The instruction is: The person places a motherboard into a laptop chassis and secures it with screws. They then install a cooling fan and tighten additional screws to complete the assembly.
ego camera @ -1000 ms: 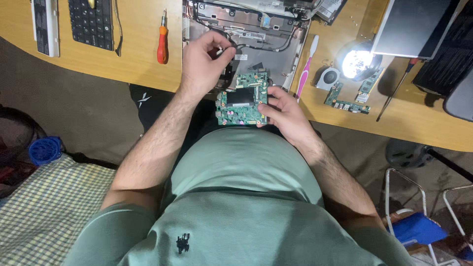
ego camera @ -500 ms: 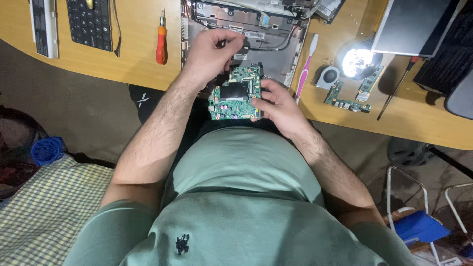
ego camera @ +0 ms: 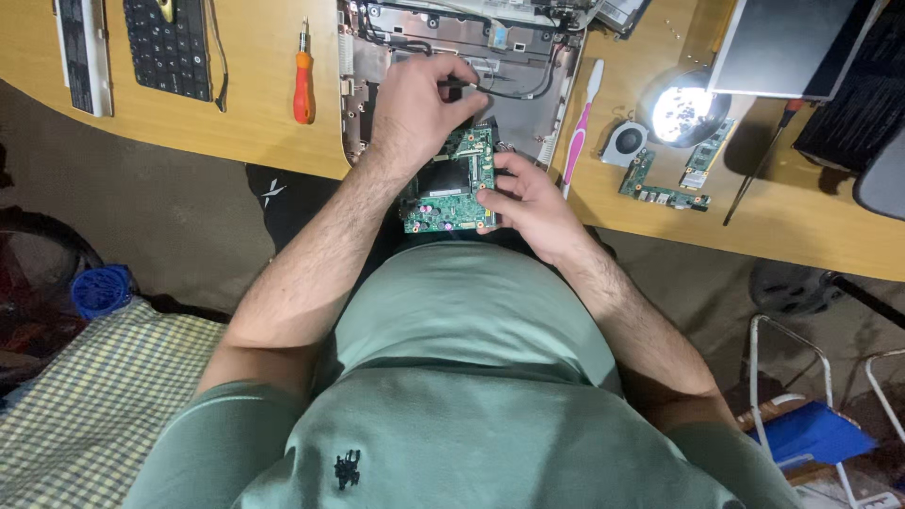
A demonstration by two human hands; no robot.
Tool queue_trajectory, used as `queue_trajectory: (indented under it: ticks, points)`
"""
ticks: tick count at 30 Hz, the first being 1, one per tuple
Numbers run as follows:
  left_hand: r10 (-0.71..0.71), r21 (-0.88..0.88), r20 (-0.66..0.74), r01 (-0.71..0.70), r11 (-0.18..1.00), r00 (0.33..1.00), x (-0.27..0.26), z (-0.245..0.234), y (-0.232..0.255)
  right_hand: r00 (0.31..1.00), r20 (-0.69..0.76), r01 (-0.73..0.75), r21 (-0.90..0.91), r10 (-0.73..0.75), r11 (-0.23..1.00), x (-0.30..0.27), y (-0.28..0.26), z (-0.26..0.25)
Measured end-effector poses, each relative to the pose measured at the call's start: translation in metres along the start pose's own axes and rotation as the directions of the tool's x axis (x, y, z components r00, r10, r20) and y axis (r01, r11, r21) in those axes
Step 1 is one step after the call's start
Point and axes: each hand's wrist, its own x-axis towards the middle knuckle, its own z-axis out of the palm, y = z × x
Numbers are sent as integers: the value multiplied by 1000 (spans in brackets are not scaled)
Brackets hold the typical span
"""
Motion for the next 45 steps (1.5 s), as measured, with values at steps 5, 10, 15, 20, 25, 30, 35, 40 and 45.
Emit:
queue_trajectory:
  ticks: [5,10,15,20,25,30,35,40,45]
  points:
    - [27,-18,-23,-28,999,999,-2,6,-2,1000,-2,-22,-28,22,999,-2,0,0]
    - [80,-72,-21,-82,994,997,-11,-5,4,999,-8,-44,-58,44,997,-3,3,-2]
    - [127,-220,33,-117,969,991,-29,-33,26,994,-79,-87,-173,74,981,6,4,-1]
    - [101,-251,23,-92,964,995,-38,-35,21,1000,-2,25,14,-25,1000,26,7,7]
    - [97,-267,-12,-97,959,995,-36,-35,14,986,69,141,158,-154,977,55,5,15]
    - [46,-212,8,-43,976,999,-37,-35,19,987,48,146,140,-154,979,50,-42,38]
    - [6,-210,46,4,978,999,-38,-33,21,995,28,92,142,-97,986,64,-42,43]
    - [31,-199,11,-28,980,999,-37,-28,13,993,36,109,137,-115,985,84,-22,41]
    - [41,-207,-20,-44,977,999,-37,-25,9,990,35,131,109,-135,985,102,3,36]
